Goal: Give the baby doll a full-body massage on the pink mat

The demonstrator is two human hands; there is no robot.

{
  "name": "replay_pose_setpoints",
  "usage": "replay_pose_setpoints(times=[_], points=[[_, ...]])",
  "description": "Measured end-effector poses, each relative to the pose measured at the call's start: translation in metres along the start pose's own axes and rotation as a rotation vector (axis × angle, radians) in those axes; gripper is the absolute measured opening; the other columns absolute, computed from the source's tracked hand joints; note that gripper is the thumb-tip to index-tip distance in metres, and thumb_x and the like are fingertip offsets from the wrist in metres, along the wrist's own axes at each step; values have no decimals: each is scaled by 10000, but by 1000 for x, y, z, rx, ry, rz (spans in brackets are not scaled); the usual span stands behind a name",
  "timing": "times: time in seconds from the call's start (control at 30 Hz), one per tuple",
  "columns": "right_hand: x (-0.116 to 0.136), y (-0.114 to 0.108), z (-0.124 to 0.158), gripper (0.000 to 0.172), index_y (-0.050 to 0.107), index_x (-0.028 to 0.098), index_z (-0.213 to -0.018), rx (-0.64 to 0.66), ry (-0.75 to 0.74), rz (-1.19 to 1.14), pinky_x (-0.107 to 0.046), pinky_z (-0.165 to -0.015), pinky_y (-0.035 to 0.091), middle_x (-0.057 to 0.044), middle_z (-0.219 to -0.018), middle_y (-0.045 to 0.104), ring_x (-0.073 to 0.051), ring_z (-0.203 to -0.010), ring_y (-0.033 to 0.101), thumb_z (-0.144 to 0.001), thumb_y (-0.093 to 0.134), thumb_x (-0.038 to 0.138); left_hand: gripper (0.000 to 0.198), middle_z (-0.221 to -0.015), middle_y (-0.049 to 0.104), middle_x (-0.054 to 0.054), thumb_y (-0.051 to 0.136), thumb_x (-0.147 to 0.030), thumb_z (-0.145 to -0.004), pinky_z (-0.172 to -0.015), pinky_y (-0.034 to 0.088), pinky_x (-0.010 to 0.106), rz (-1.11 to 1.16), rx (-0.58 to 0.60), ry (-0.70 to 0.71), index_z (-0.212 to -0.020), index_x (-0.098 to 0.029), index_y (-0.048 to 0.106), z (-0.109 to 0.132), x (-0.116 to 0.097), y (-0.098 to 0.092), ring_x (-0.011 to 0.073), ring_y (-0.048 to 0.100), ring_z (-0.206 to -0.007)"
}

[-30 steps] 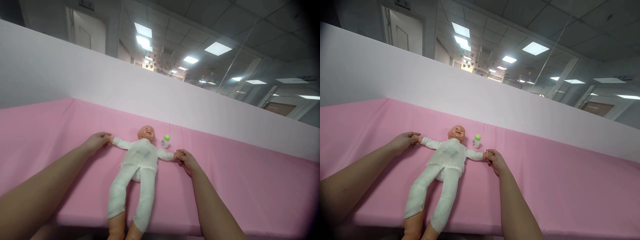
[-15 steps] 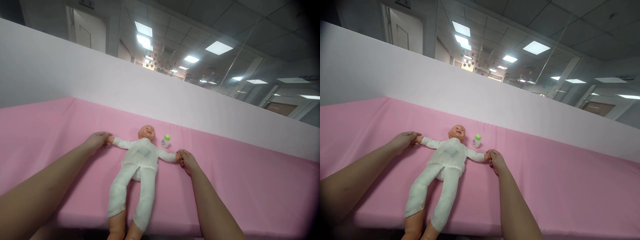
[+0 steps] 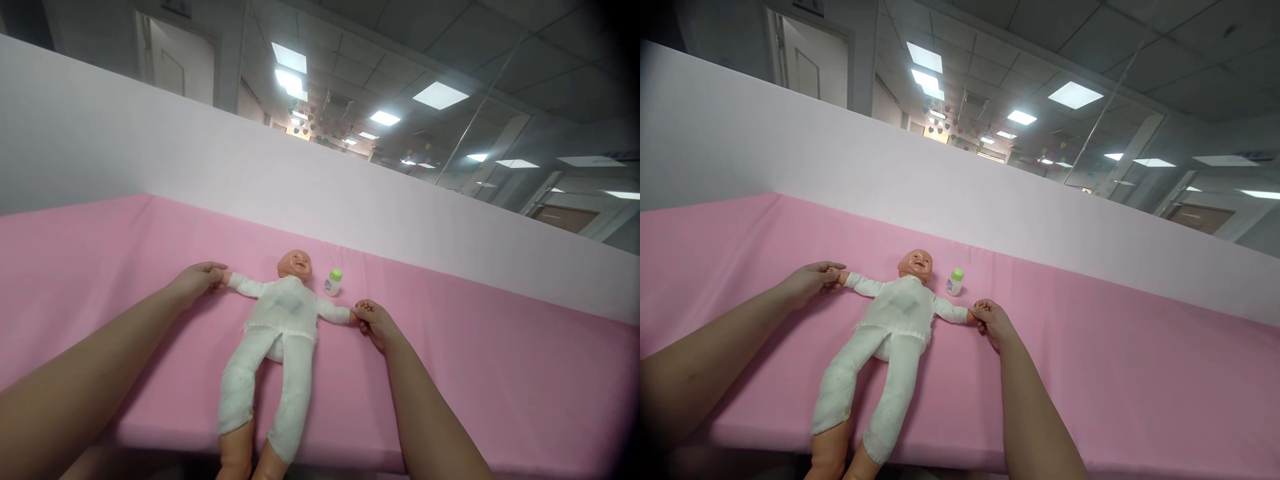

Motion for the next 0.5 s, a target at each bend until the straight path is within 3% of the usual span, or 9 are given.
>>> replay_pose_setpoints(times=[0.17,0.27,0.5], points=[[-1,1,0,461,508,222,-768,-30,12,39,-213,-400,205,84,-522,451,-69,-415,337,-738,815,564,532,-833,731,59,872,-481,-617,-552,499,227,-29,11,-13,-1024,-168,731,0,0,1,145,632,-642],[-2,-1,-1,450,533,221,-781,-64,8,34,-210,-391,216,78,-527,451,-70,-406,334,-797,734,623,517,-828,734,63,867,-479,-609,-551,508,237,-14,-15,-39,-998,-165,735,2,-2,2,152,639,-631],[-3,-6,-3,300,666,189,-983,-108,9,-52,-209,-423,339,15,-649,581,-88,-492,452,-798,774,400,460,-801,719,87,786,-319,-698,-565,551,268,33,-48,-59,-1102,-123,686,4,-3,3,167,649,-603]])
Point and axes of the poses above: each hand's wrist, its own z-axis away from the middle knuckle, its own y-axis out of the palm, x = y × z, the point moved 6 cm from there along -z, towards the middle knuckle
